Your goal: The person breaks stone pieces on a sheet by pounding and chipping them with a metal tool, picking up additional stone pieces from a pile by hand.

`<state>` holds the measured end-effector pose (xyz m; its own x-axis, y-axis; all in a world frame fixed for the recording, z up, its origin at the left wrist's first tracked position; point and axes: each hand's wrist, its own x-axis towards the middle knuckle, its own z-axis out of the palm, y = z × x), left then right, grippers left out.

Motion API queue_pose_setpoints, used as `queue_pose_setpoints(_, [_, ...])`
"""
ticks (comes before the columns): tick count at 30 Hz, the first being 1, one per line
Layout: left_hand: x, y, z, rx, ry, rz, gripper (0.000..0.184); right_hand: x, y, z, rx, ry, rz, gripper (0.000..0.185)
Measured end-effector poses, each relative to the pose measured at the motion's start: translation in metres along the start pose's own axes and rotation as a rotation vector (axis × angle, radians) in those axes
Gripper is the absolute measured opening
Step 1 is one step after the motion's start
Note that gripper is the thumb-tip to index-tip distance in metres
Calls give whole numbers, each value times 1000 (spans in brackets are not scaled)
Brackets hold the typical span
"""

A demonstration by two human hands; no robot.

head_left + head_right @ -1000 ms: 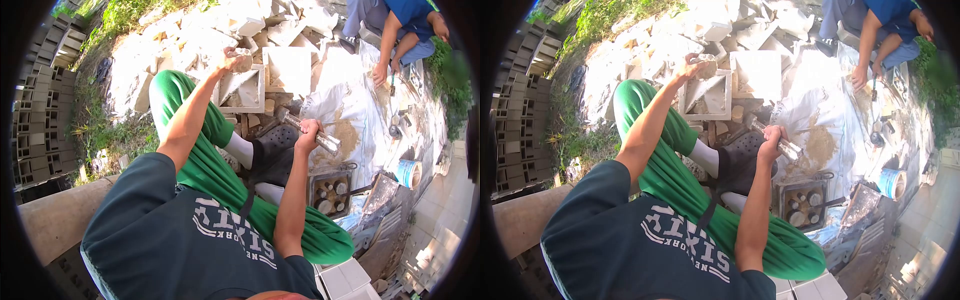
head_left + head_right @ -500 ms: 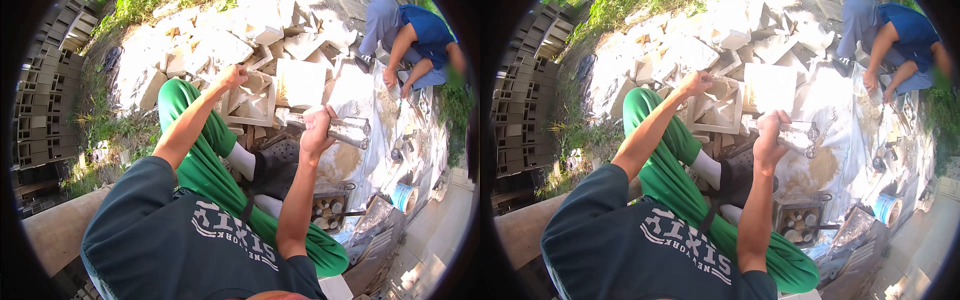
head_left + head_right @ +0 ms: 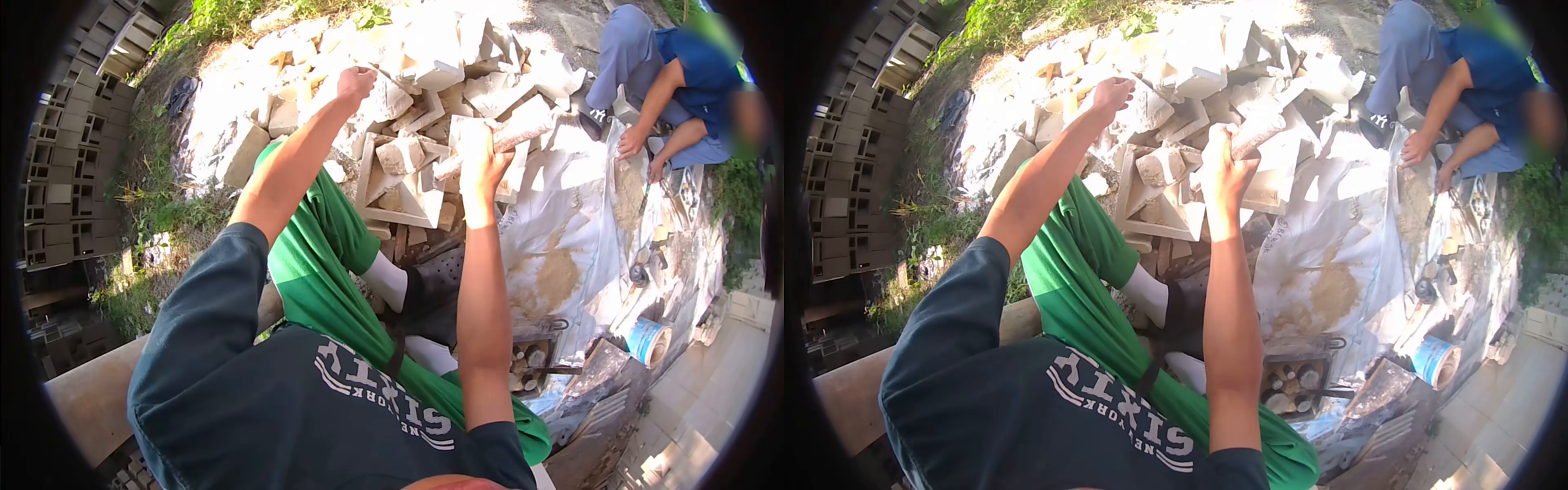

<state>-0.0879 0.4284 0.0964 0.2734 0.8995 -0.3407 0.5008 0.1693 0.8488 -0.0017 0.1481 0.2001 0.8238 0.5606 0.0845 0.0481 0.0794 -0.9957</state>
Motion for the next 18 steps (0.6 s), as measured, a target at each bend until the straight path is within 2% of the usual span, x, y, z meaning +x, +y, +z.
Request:
queue_pose_setpoints(1, [18,2,-1,-18,71,-16,31,5,7,-6,-3,1,-8,16])
queue_pose_setpoints(3, [57,1,1,-95,128,-25,32,17,30,-20,-789,141,-811,17])
queue_pose_setpoints(5, [106,-10,14,-25,264,73,39,21,30,-25,-739,152,-816,19])
queue_pose_setpoints(6, [132,-21,20,45,318,139,46,19,36,-28,-776,228,-854,19])
queue_pose_setpoints(7, [152,-25,25,109,373,210,54,18,47,-31,-638,223,-724,19])
queue_pose_setpoints(8, [158,-23,23,173,327,197,72,17,57,-34,-493,232,-599,20])
queue_pose_setpoints(9, [134,6,17,230,213,32,82,15,53,-34,-464,217,-602,14])
queue_pose_setpoints(10, [134,14,21,302,227,28,76,13,48,-34,-435,202,-604,9])
queue_pose_setpoints(11, [138,14,23,375,244,24,71,14,25,-32,-700,237,-907,3])
queue_pose_setpoints(14, [161,6,36,270,243,-43,65,-1,43,-22,-576,95,-528,5])
queue_pose_setpoints(16, [139,19,32,216,179,-49,64,2,27,-8,-423,96,-536,8])
queue_pose_setpoints(18, [142,23,28,160,118,-56,62,5,22,0,-442,69,-655,7])
